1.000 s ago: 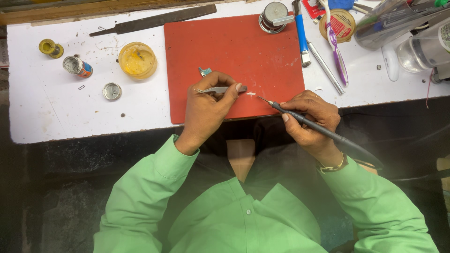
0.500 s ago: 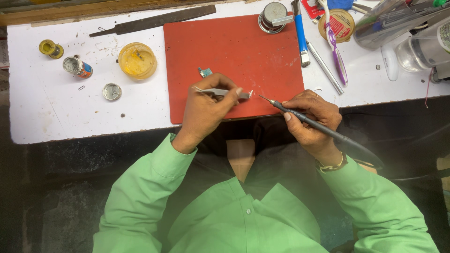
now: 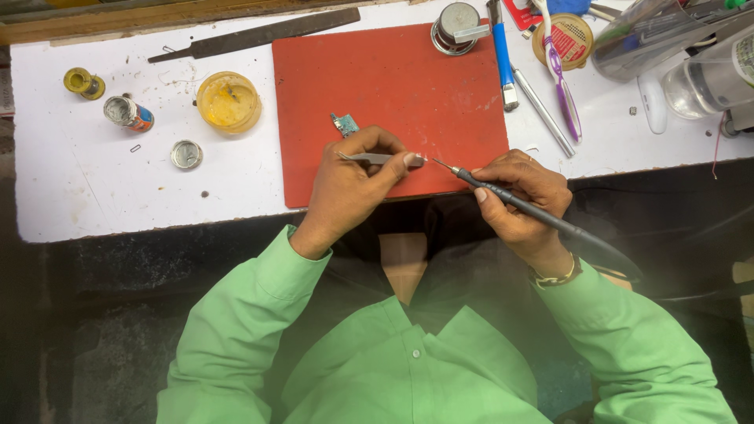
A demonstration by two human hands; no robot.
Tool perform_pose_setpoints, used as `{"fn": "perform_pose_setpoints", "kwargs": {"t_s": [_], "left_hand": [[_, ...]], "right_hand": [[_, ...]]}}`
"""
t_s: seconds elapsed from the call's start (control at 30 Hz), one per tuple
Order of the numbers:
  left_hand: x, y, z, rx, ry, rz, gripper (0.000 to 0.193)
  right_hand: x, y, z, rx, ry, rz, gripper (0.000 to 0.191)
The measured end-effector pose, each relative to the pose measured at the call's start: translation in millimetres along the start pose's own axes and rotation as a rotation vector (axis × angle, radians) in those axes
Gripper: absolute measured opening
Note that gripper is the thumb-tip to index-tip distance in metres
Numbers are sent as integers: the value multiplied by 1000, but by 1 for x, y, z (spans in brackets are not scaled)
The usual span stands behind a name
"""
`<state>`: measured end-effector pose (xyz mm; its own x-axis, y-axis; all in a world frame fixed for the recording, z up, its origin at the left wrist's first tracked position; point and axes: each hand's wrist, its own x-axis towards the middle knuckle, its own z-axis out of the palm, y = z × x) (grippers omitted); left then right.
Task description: The person works on a small electronic component on a red mat, using a metal tool to scrape and clean a surface, then uses tweezers to handle a tiny metallic piece, and finally uses a soldering iron to work on the component.
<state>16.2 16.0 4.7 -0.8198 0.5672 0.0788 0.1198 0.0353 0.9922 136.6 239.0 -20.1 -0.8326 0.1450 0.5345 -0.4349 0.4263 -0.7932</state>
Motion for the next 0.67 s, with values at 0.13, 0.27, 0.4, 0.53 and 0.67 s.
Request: {"fn": "perform_pose_setpoints", "kwargs": {"t_s": [0.13, 0.27, 0.4, 0.53, 0.67], "left_hand": [[0, -2, 0, -46, -15, 6, 12], [3, -7, 0, -115, 70, 2, 14], [2, -9, 0, -93, 59, -19, 15], [1, -7, 1, -79, 33, -3, 14], [0, 1, 2, -19, 41, -72, 14]], "right_hand": [[0, -1, 1, 3, 14, 10, 16], [1, -1, 1, -11, 14, -16, 17], [2, -2, 2, -53, 8, -36, 17], [4, -3, 3, -79, 4, -51, 17], [5, -4, 4, -84, -9, -53, 17]]}}
